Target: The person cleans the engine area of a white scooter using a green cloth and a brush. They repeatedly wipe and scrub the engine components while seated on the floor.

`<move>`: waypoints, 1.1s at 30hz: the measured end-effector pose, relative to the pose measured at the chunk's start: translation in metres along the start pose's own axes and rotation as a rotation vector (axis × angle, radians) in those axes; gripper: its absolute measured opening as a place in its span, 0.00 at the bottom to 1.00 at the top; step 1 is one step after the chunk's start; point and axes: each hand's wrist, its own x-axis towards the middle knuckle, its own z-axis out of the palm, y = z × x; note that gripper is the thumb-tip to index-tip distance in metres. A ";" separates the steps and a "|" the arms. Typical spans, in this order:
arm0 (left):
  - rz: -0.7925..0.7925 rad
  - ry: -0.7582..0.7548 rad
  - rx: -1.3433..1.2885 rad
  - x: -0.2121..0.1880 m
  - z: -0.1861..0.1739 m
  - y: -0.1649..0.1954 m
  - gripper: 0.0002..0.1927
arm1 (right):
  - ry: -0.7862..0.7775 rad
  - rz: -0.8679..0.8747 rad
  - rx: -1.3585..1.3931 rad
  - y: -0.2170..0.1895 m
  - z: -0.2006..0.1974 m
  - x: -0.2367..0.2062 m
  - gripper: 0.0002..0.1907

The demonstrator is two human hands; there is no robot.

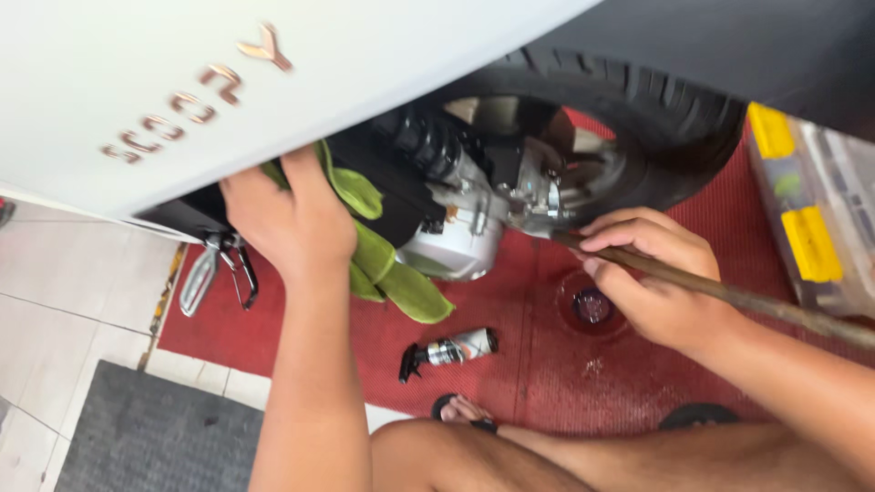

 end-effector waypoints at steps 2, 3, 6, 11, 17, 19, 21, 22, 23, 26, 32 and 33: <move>-0.005 0.012 -0.006 0.003 -0.001 0.005 0.19 | 0.016 -0.100 0.060 -0.015 0.003 0.019 0.08; -0.011 0.011 -0.006 0.003 -0.001 0.006 0.20 | 0.022 -0.142 0.093 -0.021 0.007 0.027 0.08; -0.023 0.015 0.015 0.005 -0.002 0.008 0.20 | 0.158 0.141 0.199 -0.031 0.027 0.040 0.08; -0.024 0.027 0.019 0.009 -0.001 0.010 0.22 | 0.303 0.142 0.403 -0.037 0.058 0.049 0.07; -0.057 0.056 0.028 0.011 -0.006 0.010 0.23 | 0.313 -0.169 0.055 -0.055 0.078 0.049 0.08; -0.072 0.047 0.019 0.010 -0.007 0.010 0.23 | 0.328 -0.296 -0.066 -0.061 0.082 0.048 0.08; -0.088 0.034 0.020 0.009 -0.007 0.010 0.24 | 0.402 -0.321 -0.152 -0.066 0.084 0.049 0.07; -0.083 0.037 0.018 0.009 -0.007 0.010 0.23 | 0.352 -0.354 -0.173 -0.069 0.085 0.050 0.07; -0.081 0.042 0.017 0.010 -0.008 0.010 0.23 | 0.299 -0.388 -0.191 -0.071 0.086 0.051 0.08; -0.105 0.024 0.014 0.010 -0.009 0.012 0.23 | 0.307 -0.384 -0.200 -0.079 0.087 0.055 0.08; -0.068 0.058 0.017 0.010 -0.009 0.012 0.22 | 0.236 -0.339 -0.216 -0.092 0.087 0.063 0.08; -0.058 0.062 0.018 0.010 -0.009 0.012 0.22 | 0.251 -0.316 -0.209 -0.094 0.087 0.064 0.08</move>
